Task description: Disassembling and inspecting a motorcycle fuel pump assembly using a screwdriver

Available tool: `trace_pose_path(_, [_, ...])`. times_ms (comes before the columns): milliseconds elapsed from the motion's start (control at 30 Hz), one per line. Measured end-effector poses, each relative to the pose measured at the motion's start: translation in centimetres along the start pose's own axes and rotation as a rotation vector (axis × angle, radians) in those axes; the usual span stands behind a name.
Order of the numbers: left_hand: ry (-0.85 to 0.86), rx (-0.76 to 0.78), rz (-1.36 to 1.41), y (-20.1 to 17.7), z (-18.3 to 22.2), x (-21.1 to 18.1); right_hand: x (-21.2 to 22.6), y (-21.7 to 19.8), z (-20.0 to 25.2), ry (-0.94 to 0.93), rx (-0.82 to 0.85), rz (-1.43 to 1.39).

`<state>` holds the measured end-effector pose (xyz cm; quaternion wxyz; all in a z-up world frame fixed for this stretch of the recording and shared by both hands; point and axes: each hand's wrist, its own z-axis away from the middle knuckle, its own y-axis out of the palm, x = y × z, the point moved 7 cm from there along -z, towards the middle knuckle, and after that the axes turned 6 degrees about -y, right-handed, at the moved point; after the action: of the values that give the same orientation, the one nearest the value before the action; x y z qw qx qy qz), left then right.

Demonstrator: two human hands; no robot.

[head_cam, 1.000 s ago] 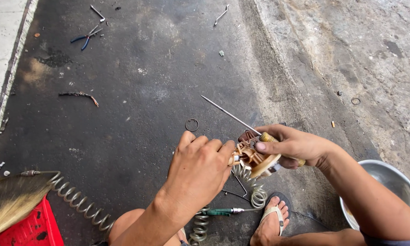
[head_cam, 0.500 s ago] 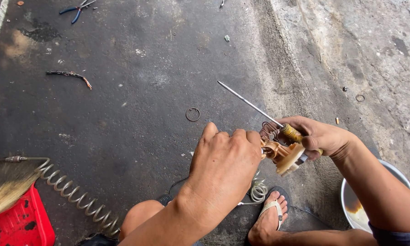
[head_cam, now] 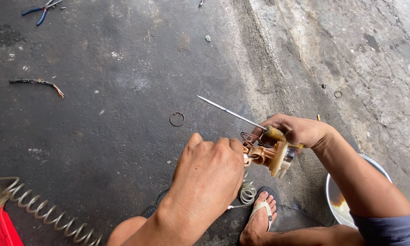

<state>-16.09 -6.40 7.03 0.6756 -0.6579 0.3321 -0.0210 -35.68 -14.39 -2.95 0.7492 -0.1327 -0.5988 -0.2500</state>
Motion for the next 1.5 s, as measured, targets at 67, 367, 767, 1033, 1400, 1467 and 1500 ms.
trace_pose_path(67, [-0.001,0.009,0.013,0.4,-0.3,0.5,0.4,0.1,-0.3,0.037,-0.021,0.044])
trace_pose_path(367, [-0.245,0.375,0.275,2.1,-1.9,6.1,1.3,0.6,-1.9,0.182,-0.104,0.086])
trace_pose_path(767, [-0.258,0.676,1.093,6.4,-1.6,8.9,2.6,2.1,-3.2,0.03,-0.085,-0.097])
trace_pose_path(1033, [-0.122,0.848,1.605,7.4,-1.0,8.0,1.4,0.8,-3.8,0.077,-0.282,0.012])
trace_pose_path(1400, [-0.061,0.932,1.724,7.4,-1.4,6.6,1.7,1.2,-3.9,0.006,-0.25,-0.047])
trace_pose_path(1467, [-0.064,0.933,1.727,7.1,-1.5,6.4,1.9,1.0,-3.9,-0.004,-0.241,-0.051])
trace_pose_path(1500, [-0.091,0.948,1.703,6.8,-1.5,6.3,2.3,1.2,-4.0,-0.038,-0.174,-0.045])
